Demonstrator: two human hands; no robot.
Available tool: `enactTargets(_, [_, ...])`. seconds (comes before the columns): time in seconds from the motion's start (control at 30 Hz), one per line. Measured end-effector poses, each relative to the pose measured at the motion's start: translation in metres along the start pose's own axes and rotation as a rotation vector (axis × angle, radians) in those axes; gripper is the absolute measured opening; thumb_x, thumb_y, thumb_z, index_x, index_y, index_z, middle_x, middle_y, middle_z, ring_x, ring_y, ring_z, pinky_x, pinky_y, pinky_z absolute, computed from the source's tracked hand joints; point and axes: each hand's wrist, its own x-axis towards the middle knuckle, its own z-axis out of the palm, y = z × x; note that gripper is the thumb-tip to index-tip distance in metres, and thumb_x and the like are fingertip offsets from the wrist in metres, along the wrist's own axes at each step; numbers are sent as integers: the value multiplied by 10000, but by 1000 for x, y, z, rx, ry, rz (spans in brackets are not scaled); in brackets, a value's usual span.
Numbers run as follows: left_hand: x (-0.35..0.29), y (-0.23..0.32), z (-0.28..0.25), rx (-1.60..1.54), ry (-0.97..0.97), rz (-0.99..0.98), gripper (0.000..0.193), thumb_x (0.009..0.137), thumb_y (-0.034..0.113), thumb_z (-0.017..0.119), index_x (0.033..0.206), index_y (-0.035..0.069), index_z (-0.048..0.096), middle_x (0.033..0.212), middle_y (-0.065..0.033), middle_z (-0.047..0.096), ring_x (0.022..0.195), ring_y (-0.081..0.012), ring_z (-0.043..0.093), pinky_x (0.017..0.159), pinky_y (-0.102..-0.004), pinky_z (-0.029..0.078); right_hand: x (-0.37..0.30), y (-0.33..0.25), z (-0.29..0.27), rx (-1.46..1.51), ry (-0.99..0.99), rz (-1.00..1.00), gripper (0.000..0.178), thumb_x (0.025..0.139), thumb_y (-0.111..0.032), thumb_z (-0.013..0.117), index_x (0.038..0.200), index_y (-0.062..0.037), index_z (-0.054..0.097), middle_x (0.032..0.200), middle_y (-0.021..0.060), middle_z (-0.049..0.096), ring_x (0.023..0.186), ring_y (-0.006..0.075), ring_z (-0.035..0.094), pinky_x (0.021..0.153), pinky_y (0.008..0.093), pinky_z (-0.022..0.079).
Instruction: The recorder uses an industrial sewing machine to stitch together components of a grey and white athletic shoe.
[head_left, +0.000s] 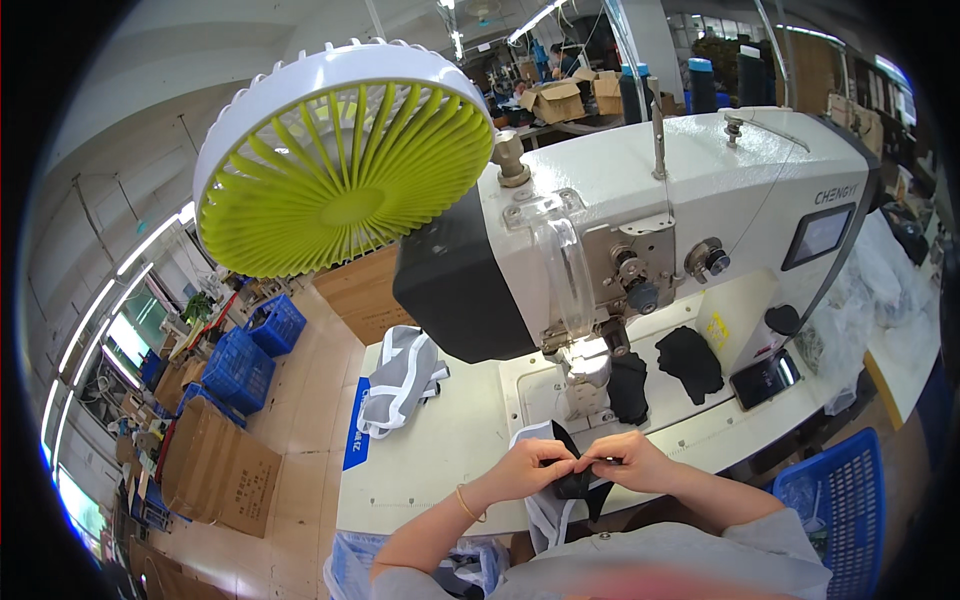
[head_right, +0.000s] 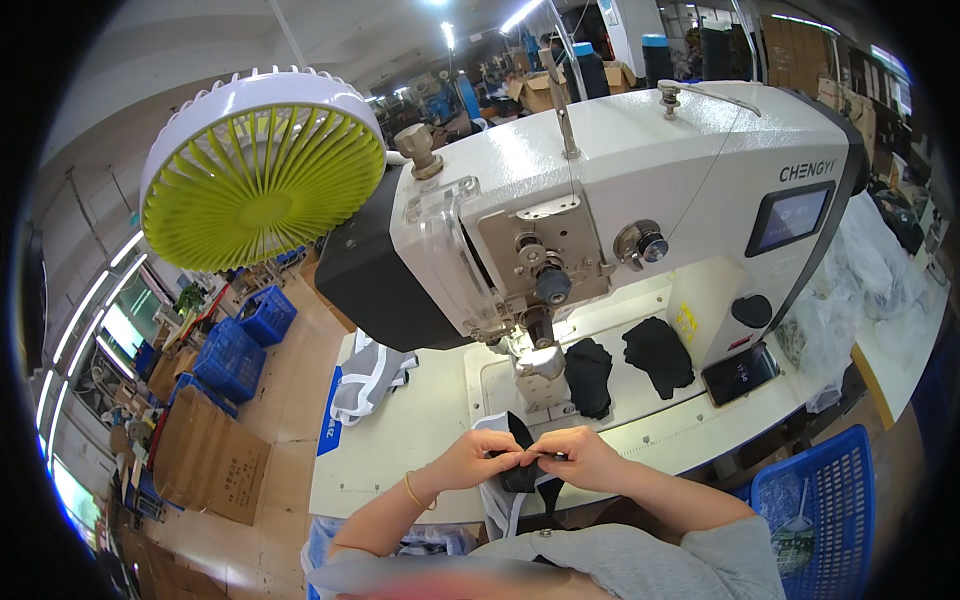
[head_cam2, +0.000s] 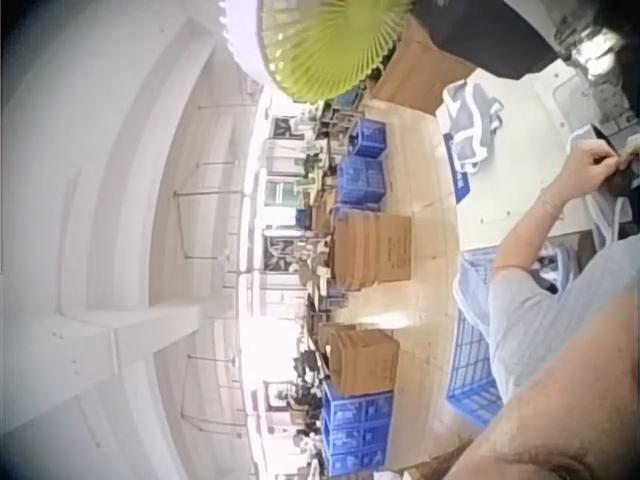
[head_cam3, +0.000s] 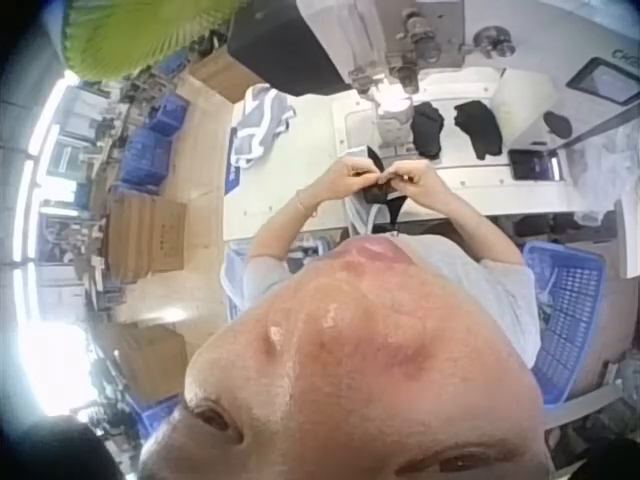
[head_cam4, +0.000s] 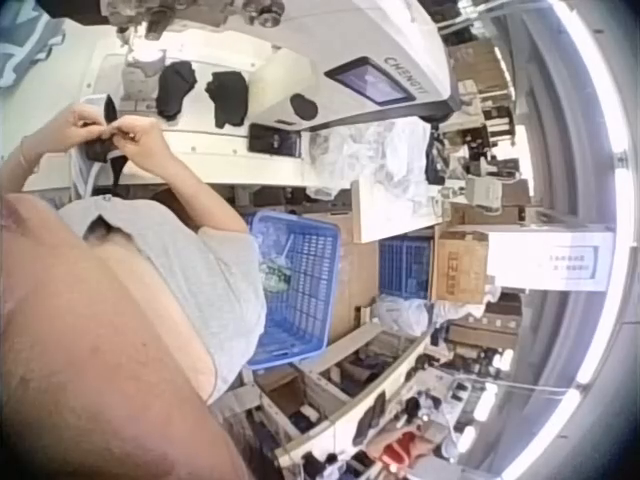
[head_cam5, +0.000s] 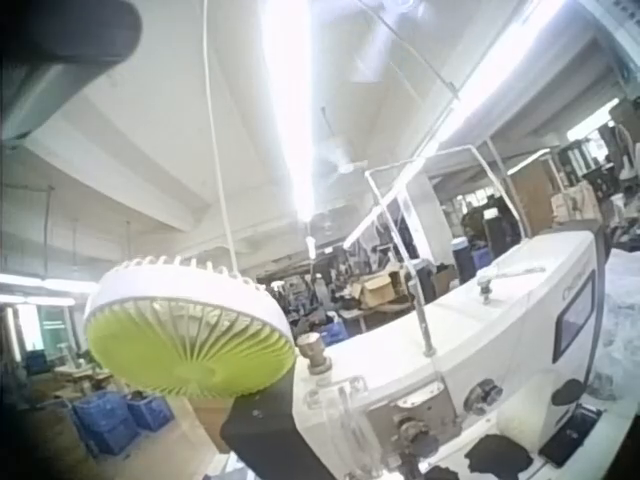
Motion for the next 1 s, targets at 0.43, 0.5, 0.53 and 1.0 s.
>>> enactTargets(0.43, [9, 15, 2, 102, 149, -53, 86, 760, 56, 719, 819, -3, 699, 773, -101, 683, 712, -187, 653, 647, -308, 506, 27, 1, -26, -441, -231, -56, 175, 836, -184, 716, 935, -41, 696, 772, 165, 668, 695, 317, 669, 622, 382, 529])
enactTargets(0.5, [9, 22, 2, 145, 98, -102, 91, 813, 118, 728, 833, 36, 697, 755, -53, 655, 701, -162, 611, 703, -316, 461, 31, -7, -33, -457, -277, -68, 178, 836, -231, 689, 853, -56, 669, 658, 160, 617, 637, 347, 634, 593, 429, 503])
enactTargets(0.53, [9, 20, 1, 120, 107, -133, 91, 813, 118, 728, 833, 36, 697, 755, -53, 655, 701, -162, 611, 703, -316, 461, 34, -9, -38, -532, -325, -85, 183, 836, -230, 685, 867, -50, 669, 668, 156, 617, 655, 340, 636, 610, 424, 499])
enactTargets(1.0, [1, 12, 3, 315, 30, 104, 98, 769, 159, 763, 788, 85, 701, 754, -15, 618, 748, -185, 561, 869, -343, 359, 39, -23, -39, -226, -501, 130, 159, 861, -134, 658, 877, 24, 657, 679, 192, 601, 593, 315, 585, 585, 374, 465])
